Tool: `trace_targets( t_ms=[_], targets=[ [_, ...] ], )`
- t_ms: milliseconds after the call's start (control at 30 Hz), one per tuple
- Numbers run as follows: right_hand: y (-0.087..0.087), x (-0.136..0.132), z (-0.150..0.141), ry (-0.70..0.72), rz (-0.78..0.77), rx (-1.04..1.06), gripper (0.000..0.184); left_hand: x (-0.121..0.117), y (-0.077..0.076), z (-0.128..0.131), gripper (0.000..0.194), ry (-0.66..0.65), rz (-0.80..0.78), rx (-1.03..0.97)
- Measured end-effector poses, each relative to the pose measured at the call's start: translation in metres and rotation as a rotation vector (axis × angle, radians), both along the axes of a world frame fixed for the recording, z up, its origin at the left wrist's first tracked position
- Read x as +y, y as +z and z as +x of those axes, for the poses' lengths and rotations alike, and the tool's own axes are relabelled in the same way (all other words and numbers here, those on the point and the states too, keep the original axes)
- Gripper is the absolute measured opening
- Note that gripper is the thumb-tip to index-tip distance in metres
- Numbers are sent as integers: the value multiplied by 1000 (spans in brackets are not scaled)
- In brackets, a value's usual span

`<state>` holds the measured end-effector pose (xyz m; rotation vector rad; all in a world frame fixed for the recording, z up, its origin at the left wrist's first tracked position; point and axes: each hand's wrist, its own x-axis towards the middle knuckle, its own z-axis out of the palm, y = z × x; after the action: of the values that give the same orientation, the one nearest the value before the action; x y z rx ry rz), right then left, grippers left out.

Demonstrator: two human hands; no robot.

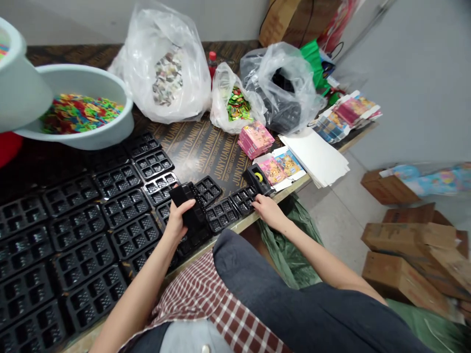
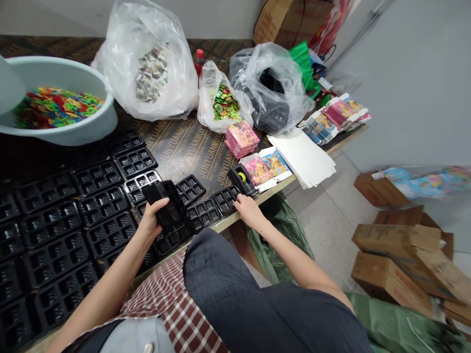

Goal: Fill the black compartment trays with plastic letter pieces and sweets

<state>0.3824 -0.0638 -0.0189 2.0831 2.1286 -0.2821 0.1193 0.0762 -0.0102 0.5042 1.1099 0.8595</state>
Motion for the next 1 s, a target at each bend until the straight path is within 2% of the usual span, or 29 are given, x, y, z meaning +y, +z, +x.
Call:
trace_targets(
  t_ms=[67, 167, 233, 333, 433, 533, 600, 667, 767, 900, 1000],
  targets=[
    [3, -2, -4, -4, -65, -54, 10, 5, 1, 11, 50, -52, -17, -3],
    [3, 1, -9, -17, -91, -50, 28, 13, 2, 21, 48, -91, -12, 7],
    [0, 5, -9, -36, -109, -44, 36, 17, 4, 21, 50, -106, -5, 26],
    [-2, 11, -10, -63, -116, 1, 35, 17, 8, 14, 53, -108, -15, 52],
    [1, 20, -22, -106, 45, 254, 33, 10, 14, 8, 58, -103, -24, 66],
    [9, 38, -56, -137, 261, 753, 41, -1, 17, 7, 77, -137, 81, 72],
    [13, 54, -83, -178, 319, 1073, 49, -7, 17, 7, 90, -169, 167, 69],
    [18, 69, -105, -248, 326, 1282, 48, -9, 16, 4, 93, -165, 204, 72],
    [25, 89, -122, -294, 310, 1395, 42, -6, 15, -5, 92, -109, 222, 70],
    [35, 104, -130, -179, 259, 1459, 38, -1, 17, -11, 94, 24, 293, 68],
    [37, 111, -137, -98, 195, 1444, 35, 1, 17, -13, 83, 111, 254, 37]
  ],
)
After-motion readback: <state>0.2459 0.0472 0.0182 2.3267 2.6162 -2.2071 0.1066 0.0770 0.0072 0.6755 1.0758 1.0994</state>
